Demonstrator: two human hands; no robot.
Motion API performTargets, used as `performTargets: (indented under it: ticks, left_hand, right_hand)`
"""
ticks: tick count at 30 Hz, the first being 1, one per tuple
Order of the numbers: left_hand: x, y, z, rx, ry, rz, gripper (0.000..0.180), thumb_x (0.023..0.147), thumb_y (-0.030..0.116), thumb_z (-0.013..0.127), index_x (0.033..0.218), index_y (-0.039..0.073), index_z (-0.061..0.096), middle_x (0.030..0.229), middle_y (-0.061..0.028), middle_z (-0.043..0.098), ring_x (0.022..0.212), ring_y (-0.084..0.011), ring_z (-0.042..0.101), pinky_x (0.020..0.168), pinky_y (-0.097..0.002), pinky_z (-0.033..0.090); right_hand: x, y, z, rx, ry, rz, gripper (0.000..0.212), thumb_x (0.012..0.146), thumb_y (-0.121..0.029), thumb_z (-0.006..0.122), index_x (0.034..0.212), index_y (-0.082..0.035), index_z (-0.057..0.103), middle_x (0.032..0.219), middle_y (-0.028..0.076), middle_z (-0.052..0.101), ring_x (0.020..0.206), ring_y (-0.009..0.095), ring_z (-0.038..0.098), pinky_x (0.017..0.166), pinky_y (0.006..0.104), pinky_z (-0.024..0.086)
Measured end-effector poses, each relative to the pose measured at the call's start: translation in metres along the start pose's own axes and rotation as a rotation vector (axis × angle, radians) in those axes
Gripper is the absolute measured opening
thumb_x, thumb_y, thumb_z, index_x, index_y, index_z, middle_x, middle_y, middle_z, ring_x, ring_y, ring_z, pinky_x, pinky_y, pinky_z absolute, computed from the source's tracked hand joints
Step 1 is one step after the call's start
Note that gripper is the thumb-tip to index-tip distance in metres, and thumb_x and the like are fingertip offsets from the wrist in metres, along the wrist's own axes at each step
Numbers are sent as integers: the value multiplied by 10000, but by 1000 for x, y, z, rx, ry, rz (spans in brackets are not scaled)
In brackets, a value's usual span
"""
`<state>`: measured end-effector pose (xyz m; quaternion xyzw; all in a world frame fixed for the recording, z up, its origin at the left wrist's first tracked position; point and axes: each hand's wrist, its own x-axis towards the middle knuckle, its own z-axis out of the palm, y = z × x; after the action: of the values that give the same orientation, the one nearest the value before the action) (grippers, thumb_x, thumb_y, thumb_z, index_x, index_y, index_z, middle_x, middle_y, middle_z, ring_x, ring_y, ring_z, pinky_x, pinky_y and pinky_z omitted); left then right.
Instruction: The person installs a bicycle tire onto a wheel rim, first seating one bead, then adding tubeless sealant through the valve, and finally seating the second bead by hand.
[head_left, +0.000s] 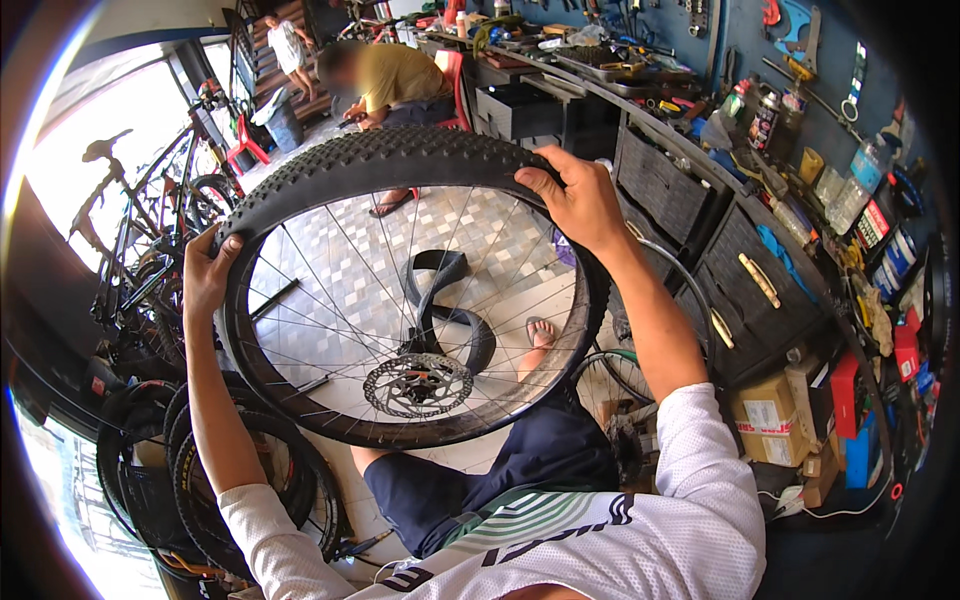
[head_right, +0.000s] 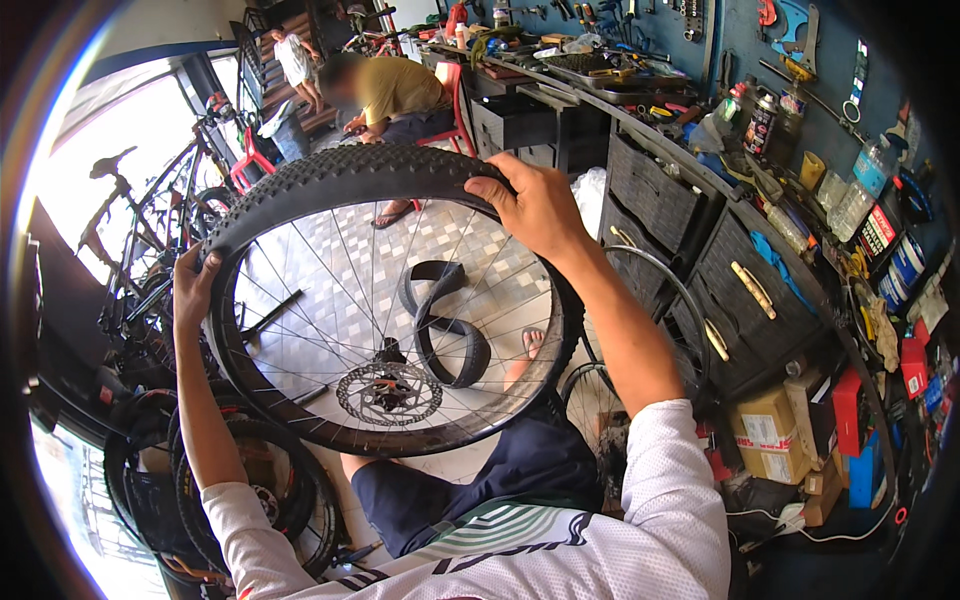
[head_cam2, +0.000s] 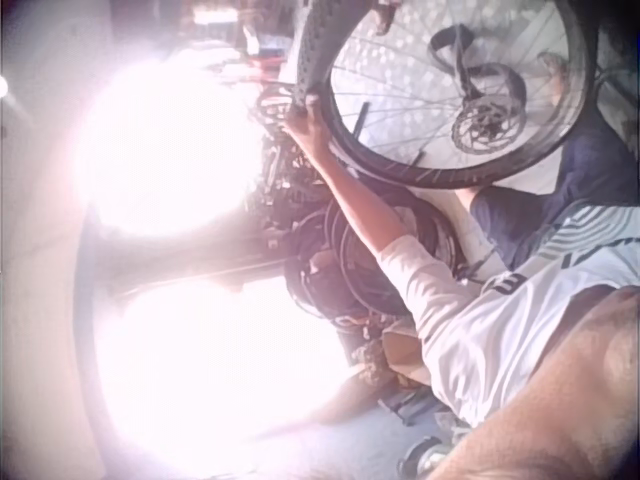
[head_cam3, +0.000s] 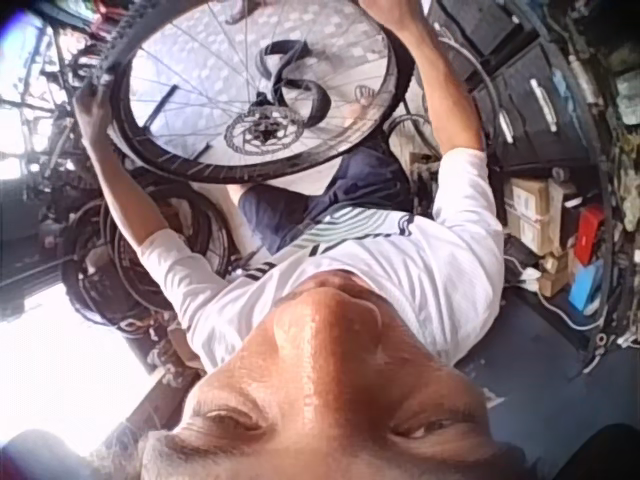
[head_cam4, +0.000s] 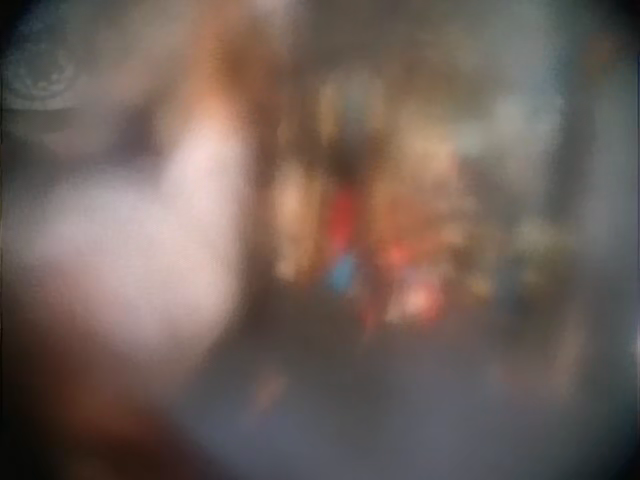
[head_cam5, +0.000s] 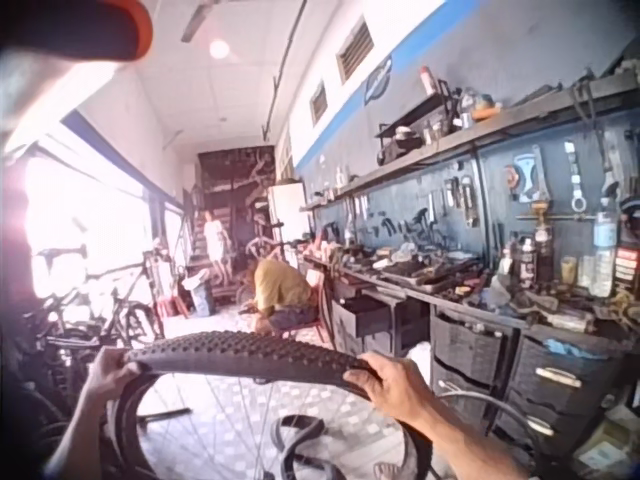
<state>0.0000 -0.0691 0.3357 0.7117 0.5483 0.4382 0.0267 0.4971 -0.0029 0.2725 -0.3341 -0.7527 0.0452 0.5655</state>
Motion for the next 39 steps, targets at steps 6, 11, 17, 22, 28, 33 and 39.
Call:
performTargets:
  ticks: [6,11,17,22,28,33,39]
  left_hand:
    - [1,-1,5,-48,41,24,551,937,473,759,998,-67,672,764,28,594,719,-40,482,616,-238,409]
    - [4,-5,8,-17,15,27,493,956,454,742,876,-21,638,705,54,516,683,-40,421,577,-250,338]
    - [3,-12,5,-9,-6,70,548,941,471,752,996,-69,682,744,18,581,716,-68,458,635,-267,398]
    - [2,6,7,112,78,72,637,922,481,768,1137,-112,675,850,-74,689,794,-121,583,759,-309,501]
    - [29,132,80,443,76,409,699,900,512,723,1396,40,585,1282,-192,657,1198,-360,621,1047,-451,465]
    - [53,175,150,680,48,640,711,948,689,515,1181,38,683,1147,-140,691,1139,-292,649,997,-436,487]
    - [63,184,184,591,84,687,480,937,551,633,915,75,699,938,-77,703,973,-276,687,860,-415,517]
  right_hand:
    - [5,13,13,-45,81,-4,423,979,-420,684,883,-9,658,710,204,653,637,395,661,552,421,466]
    - [15,19,8,-179,-83,141,446,964,-431,714,1038,9,699,842,203,720,715,220,697,666,341,516]
    - [28,8,6,75,-118,-42,653,891,-619,708,1112,-4,726,913,194,753,845,339,739,750,373,542]
    - [38,-20,12,-46,-231,89,541,887,-498,769,1098,-2,717,920,184,753,826,256,752,702,348,546]
    - [29,-15,17,-113,-133,-10,509,920,-514,723,986,-9,707,738,193,685,674,364,694,597,385,503]
    - [28,-19,17,-95,-148,-10,517,943,-527,689,962,-10,690,715,203,658,669,388,679,572,392,486]
    - [23,-4,17,-143,-61,-28,544,960,-588,624,904,-51,688,667,187,674,676,410,694,580,478,512]
